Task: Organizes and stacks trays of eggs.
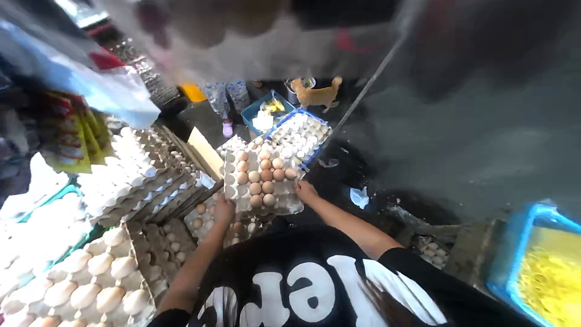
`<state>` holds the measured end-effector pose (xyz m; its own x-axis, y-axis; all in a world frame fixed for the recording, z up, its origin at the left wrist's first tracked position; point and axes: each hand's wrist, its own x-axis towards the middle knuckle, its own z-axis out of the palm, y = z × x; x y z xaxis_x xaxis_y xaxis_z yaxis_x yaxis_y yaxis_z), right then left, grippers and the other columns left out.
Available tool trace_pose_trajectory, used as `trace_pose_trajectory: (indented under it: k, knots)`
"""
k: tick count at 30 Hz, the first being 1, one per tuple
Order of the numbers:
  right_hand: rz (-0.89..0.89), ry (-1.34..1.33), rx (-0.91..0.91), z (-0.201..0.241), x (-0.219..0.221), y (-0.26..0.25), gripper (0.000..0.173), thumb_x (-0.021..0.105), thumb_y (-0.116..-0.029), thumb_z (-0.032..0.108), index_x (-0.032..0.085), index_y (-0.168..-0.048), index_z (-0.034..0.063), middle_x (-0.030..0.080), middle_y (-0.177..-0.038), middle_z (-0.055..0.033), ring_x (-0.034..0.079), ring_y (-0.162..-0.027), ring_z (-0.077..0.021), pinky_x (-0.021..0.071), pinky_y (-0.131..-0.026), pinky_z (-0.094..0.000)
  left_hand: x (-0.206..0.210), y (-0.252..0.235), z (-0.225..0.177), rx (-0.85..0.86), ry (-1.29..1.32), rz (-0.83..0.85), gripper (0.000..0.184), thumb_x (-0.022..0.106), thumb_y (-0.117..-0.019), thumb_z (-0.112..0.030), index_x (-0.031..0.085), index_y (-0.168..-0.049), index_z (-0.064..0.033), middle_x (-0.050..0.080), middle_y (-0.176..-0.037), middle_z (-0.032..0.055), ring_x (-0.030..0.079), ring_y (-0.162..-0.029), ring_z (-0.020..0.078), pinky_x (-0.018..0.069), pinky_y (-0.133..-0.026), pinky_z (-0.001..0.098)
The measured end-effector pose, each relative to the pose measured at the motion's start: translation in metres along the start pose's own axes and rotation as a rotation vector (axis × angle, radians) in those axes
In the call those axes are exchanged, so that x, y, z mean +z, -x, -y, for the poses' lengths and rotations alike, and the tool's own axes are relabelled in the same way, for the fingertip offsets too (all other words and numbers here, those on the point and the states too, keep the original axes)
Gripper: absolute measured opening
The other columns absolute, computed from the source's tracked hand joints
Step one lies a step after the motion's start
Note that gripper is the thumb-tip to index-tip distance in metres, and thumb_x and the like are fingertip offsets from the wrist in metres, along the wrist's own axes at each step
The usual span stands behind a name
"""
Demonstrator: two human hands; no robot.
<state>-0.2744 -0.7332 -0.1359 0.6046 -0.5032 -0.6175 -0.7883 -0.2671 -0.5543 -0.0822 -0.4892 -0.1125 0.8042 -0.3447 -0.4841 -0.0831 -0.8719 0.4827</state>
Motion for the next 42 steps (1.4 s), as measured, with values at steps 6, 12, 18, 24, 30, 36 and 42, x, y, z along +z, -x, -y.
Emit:
trace_pose_trajectory:
  k: [6,12,18,24,30,36,42]
  knots:
    - [0.1,-0.226,0.005,-0.008,-0.023,-0.008,0.058,0.06,-0.1027,0.02,0.04,-0.152,-0.003,0.053,-0.144,-0.0303,0.054,-0.132,-0.0435,0.0403,-0.112,-0.0578,-0.007,0.027,-0.018,0.152,-0.217,-0.162,0.059,0.059,-0.0996,-0.025,0.045,-0.151,-0.0007,0.044,-0.153,0.0293,0.045,-0.14,0.046,0.0392,-0.113,0.0594]
    - [-0.085,0.021,-0.178,0.013,-0.043,0.001,0.075,0.067,-0.0961,0.016,0.03,-0.161,0.0085,0.036,-0.16,-0.0228,0.048,-0.139,-0.0401,0.0441,-0.112,-0.053,0.025,0.062,-0.057,0.522,-0.347,0.046,0.046,0.061,-0.1013,-0.029,0.06,-0.14,-0.0038,0.053,-0.145,0.0271,0.056,-0.131,0.0424,0.0476,-0.108,0.0555]
    - [0.067,0.249,-0.344,0.013,-0.045,-0.025,0.062,0.067,-0.0935,0.011,0.048,-0.152,0.0124,0.04,-0.158,-0.0202,0.045,-0.14,-0.0429,0.0409,-0.113,-0.0597,0.046,0.062,-0.073,0.385,-0.629,0.251,0.06,0.069,-0.0966,-0.022,0.048,-0.153,-0.0139,0.045,-0.155,0.0216,0.05,-0.137,0.0445,0.0465,-0.107,0.0593]
    - [0.129,0.412,-0.417,0.02,-0.048,-0.042,0.059,0.068,-0.095,0.017,0.049,-0.151,0.0117,0.047,-0.154,-0.018,0.045,-0.141,-0.042,0.0406,-0.111,-0.0614,0.047,0.063,-0.076,0.295,-0.647,0.202,0.062,0.067,-0.0896,-0.002,0.053,-0.149,-0.0136,0.042,-0.157,0.0236,0.052,-0.131,0.048,0.0471,-0.102,0.0635]
    - [0.112,0.349,-0.455,0.015,-0.054,-0.043,0.057,0.069,-0.0946,0.027,0.054,-0.148,0.0165,0.058,-0.145,-0.0135,0.047,-0.139,-0.0373,0.0297,-0.117,-0.0586,0.051,0.052,-0.051,0.282,-0.598,0.133,0.05,0.058,-0.099,-0.006,0.052,-0.149,-0.0138,0.049,-0.152,0.0228,0.058,-0.127,0.0458,0.0503,-0.101,0.0602]
    - [0.186,-0.895,-0.201,-0.002,-0.043,-0.011,0.047,0.058,-0.1002,0.009,0.046,-0.144,-0.0045,0.059,-0.132,-0.0239,0.066,-0.11,-0.0274,0.0562,-0.095,-0.0403,0.024,0.039,-0.041,0.333,-0.248,0.18,0.058,0.074,-0.091,-0.019,0.053,-0.144,-0.008,0.053,-0.146,0.0236,0.059,-0.127,0.0399,0.0501,-0.105,0.0556]
    - [0.551,-1.38,0.109,0.003,-0.036,0.037,0.029,0.037,-0.11,0.025,0.052,-0.121,0.0021,0.069,-0.1,-0.0149,0.072,-0.086,-0.0275,0.0617,-0.078,-0.041,0.003,0.047,-0.051,0.186,0.282,0.211,0.066,0.082,-0.081,-0.004,0.049,-0.138,0.0003,0.06,-0.13,0.0214,0.069,-0.103,0.0267,0.0603,-0.087,0.0427]
